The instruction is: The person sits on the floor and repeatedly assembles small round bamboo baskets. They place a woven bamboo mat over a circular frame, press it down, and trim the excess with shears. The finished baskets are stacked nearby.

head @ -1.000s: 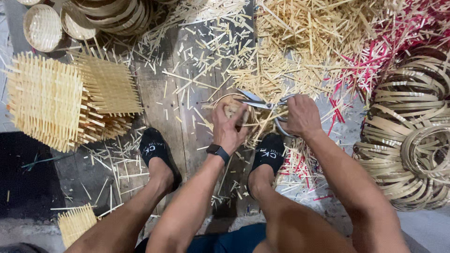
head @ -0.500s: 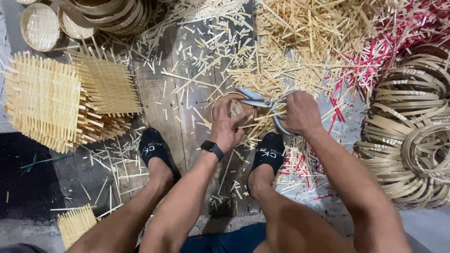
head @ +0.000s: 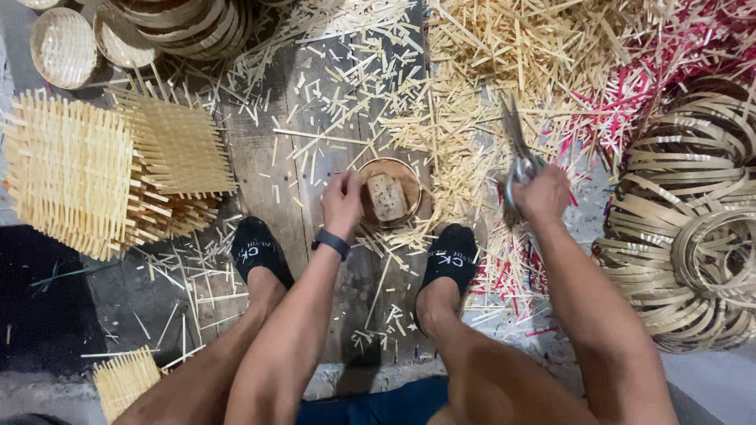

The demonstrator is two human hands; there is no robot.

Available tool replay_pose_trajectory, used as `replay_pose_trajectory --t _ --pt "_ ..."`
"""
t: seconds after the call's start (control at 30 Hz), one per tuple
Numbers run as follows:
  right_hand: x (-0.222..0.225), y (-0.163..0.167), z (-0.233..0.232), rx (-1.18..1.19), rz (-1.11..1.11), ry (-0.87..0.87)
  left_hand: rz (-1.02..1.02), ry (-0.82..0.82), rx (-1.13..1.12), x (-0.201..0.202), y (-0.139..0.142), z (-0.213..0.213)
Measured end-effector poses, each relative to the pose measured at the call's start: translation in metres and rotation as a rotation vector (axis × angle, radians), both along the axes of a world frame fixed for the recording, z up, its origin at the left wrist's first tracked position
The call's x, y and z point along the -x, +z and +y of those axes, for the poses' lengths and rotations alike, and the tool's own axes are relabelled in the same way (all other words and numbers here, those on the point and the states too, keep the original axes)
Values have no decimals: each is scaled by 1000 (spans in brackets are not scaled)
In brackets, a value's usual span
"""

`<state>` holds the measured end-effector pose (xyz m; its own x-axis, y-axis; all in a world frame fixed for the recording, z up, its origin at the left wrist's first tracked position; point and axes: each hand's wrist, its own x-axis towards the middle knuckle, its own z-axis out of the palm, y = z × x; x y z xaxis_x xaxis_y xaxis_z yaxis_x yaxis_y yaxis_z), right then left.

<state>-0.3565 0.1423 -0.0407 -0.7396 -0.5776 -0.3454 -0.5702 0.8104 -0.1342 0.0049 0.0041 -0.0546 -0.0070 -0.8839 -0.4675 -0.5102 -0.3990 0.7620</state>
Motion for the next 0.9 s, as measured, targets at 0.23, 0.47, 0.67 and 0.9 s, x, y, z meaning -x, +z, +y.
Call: replay_pose_trajectory --t 0.23,0.47,0.67,0.9 --pt "-34 28 2 351 -162 231 321 -132 -180 1 -7 -17" --pt "-102 77 -38 640 -721 463 468 -233 -72 13 57 20" --pt "-111 58 -32 510 -844 239 448 -98 147 27 48 36" --pt "-127 42 -29 367 -1224 -82 237 100 -158 13 21 27"
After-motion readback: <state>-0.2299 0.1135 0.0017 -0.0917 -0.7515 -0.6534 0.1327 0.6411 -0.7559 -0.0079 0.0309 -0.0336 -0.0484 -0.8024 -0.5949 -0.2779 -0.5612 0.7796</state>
